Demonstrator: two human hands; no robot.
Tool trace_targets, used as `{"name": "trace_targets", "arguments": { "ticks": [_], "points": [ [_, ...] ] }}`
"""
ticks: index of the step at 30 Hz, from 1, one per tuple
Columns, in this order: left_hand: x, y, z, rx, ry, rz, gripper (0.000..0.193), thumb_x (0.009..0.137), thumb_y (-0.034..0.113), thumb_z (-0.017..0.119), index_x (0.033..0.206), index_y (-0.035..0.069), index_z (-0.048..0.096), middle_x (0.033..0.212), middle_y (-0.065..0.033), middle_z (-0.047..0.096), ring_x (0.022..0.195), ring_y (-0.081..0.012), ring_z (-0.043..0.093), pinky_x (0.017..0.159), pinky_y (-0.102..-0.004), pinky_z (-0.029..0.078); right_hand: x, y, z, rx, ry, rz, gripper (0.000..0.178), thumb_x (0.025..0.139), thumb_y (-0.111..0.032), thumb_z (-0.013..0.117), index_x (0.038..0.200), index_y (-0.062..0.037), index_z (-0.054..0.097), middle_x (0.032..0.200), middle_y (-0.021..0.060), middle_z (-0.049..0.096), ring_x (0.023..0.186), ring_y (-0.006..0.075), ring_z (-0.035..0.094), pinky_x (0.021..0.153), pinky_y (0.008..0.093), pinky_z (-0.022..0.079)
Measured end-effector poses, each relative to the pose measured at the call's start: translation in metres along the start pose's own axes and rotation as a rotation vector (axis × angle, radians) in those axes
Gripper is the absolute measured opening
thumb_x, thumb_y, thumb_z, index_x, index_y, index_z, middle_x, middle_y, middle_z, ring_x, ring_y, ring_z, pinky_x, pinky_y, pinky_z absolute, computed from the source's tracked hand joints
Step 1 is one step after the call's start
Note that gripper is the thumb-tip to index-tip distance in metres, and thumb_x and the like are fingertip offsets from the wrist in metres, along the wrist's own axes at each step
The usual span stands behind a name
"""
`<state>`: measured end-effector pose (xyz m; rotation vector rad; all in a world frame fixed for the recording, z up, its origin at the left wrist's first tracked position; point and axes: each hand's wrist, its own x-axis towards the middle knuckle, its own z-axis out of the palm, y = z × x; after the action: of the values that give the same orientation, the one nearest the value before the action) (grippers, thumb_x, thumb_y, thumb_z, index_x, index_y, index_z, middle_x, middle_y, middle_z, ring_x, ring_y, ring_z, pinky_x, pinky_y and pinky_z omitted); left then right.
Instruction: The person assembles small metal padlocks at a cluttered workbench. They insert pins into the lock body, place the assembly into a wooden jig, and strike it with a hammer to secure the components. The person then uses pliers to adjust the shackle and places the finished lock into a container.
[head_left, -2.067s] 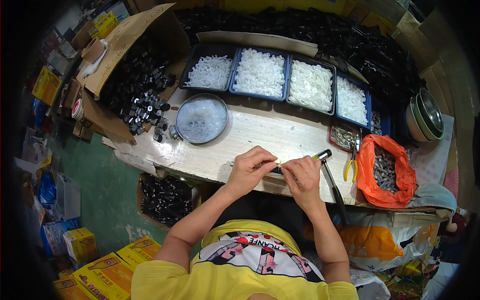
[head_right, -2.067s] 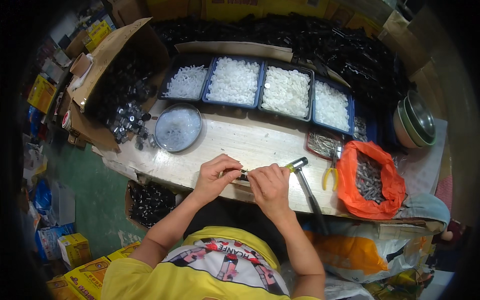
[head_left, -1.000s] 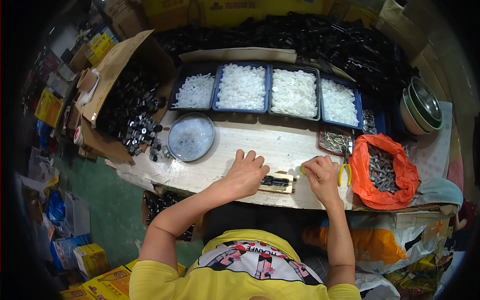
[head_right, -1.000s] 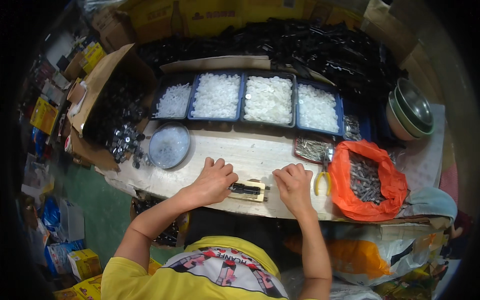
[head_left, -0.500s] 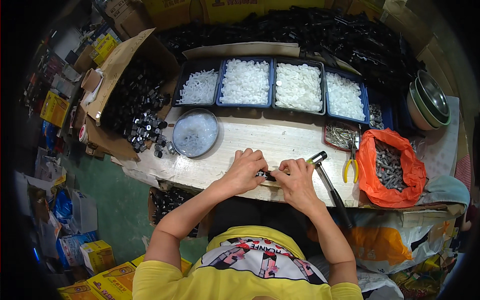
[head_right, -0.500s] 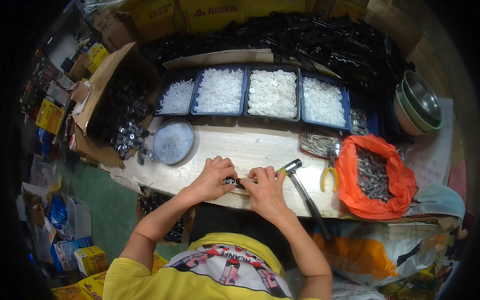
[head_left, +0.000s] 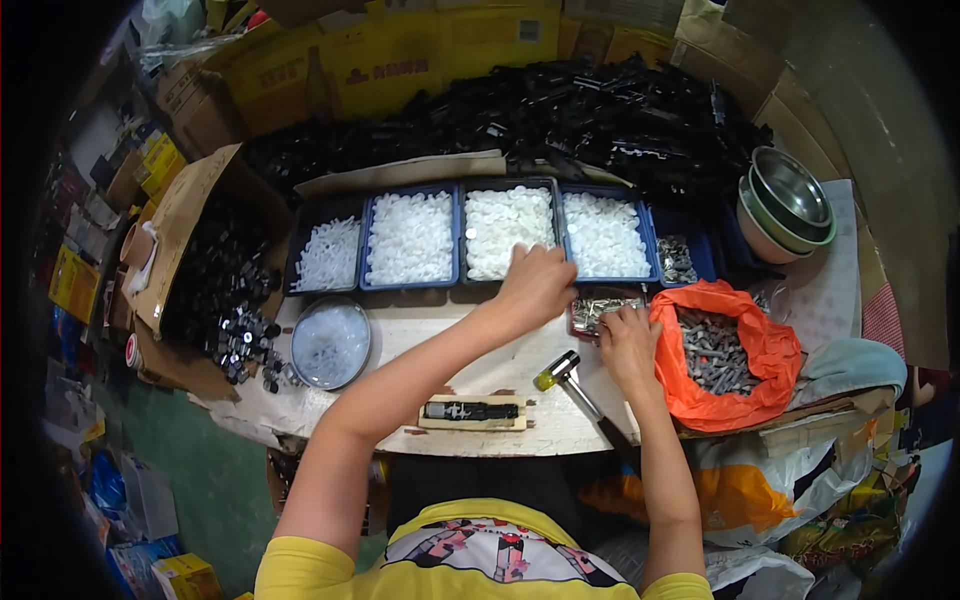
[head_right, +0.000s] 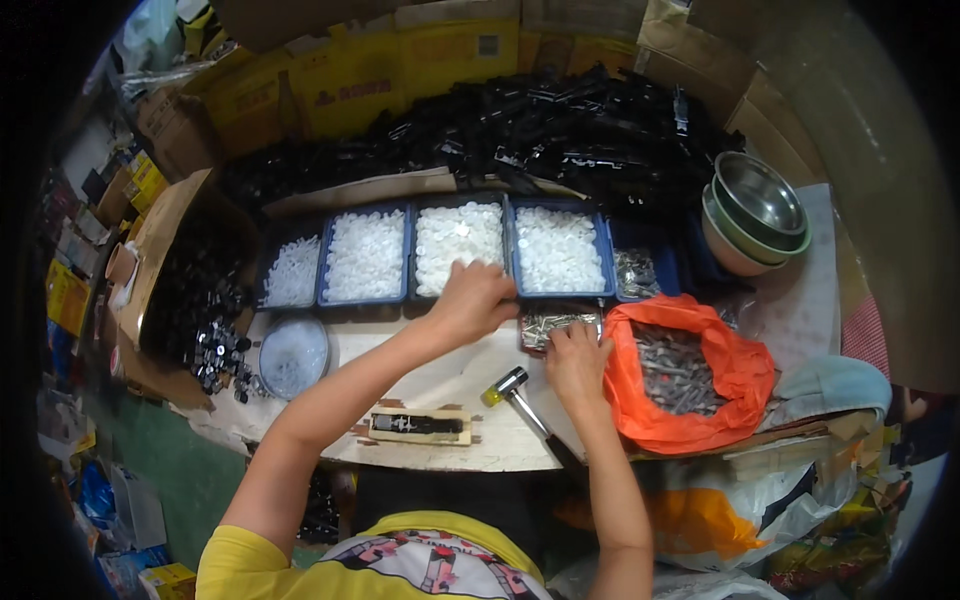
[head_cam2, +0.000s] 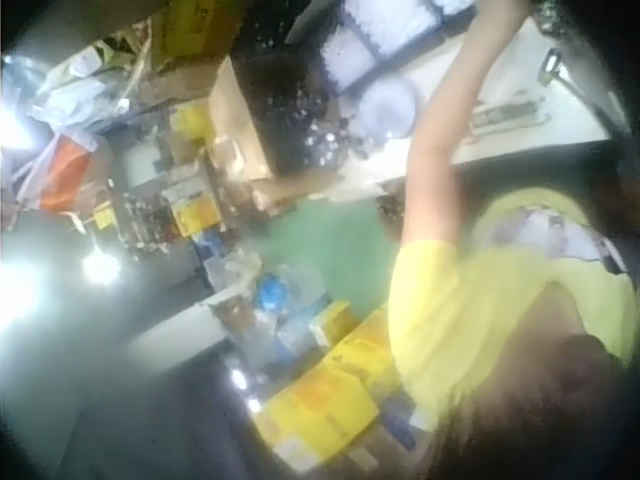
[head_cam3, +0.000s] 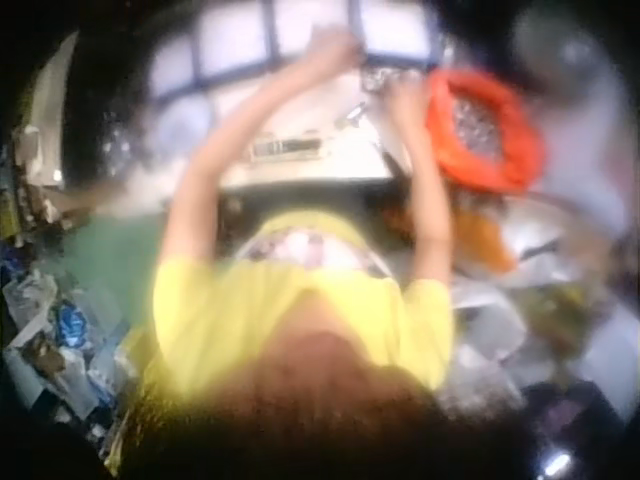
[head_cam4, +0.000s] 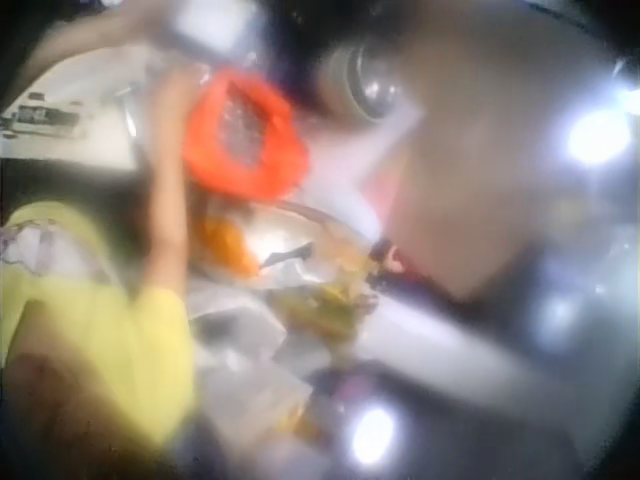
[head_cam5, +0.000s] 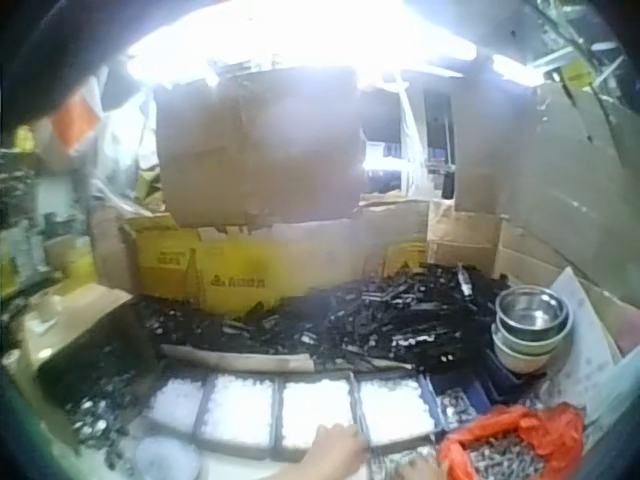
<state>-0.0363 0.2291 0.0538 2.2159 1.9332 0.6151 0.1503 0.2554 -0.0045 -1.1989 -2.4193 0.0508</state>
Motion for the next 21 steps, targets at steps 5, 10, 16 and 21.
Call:
{"name": "trace_targets", "arguments": {
  "ticks": [5, 10, 16, 21],
  "points": [
    [0.079, -0.003, 0.047, 0.279, 0.084, 0.071, 0.018, 0.067, 0.018, 0.065, 0.081, 0.007, 0.064, 0.087, -0.0122, 0.059, 0.091, -0.0291, 0.050, 0.077, -0.0423, 0.033, 0.023, 0.002, 0.020, -0.176, -0.182, -0.003, 0.020, 0.069, -0.014, 0.060, 0.088, -0.0072, 0.062, 0.088, 0.0107, 0.057, 0.092, 0.0272, 0.049, 0.080, 0.0506, 0.032],
    [0.098, -0.009, 0.058, 0.299, 0.016, 0.064, 0.006, 0.064, 0.011, 0.063, 0.068, 0.007, 0.065, 0.072, -0.0126, 0.062, 0.079, -0.0300, 0.057, 0.075, -0.0441, 0.035, 0.022, 0.000, 0.009, -0.086, -0.201, -0.030, 0.017, 0.067, -0.003, 0.056, 0.082, -0.0069, 0.063, 0.086, 0.0093, 0.058, 0.091, 0.0255, 0.050, 0.082, 0.0498, 0.031],
    [0.095, -0.021, 0.050, -0.178, 0.182, 0.030, 0.009, 0.062, 0.011, 0.066, 0.067, 0.004, 0.064, 0.069, -0.0129, 0.062, 0.066, -0.0261, 0.060, 0.063, -0.0413, 0.044, 0.015, 0.007, 0.003, 0.011, -0.068, -0.045, 0.007, 0.071, -0.012, 0.063, 0.078, -0.0111, 0.065, 0.081, 0.0045, 0.059, 0.087, 0.0228, 0.050, 0.075, 0.0419, 0.031],
    [0.060, -0.010, 0.008, -1.093, 0.141, -0.165, 0.009, 0.075, 0.008, 0.063, 0.079, 0.000, 0.062, 0.069, -0.0091, 0.059, 0.061, -0.0175, 0.058, 0.058, -0.0307, 0.048, 0.013, 0.019, 0.007, 0.108, -0.054, 0.003, 0.006, 0.070, -0.013, 0.064, 0.075, -0.0109, 0.064, 0.078, 0.0041, 0.059, 0.085, 0.0226, 0.051, 0.073, 0.0402, 0.030]
  ]
}}
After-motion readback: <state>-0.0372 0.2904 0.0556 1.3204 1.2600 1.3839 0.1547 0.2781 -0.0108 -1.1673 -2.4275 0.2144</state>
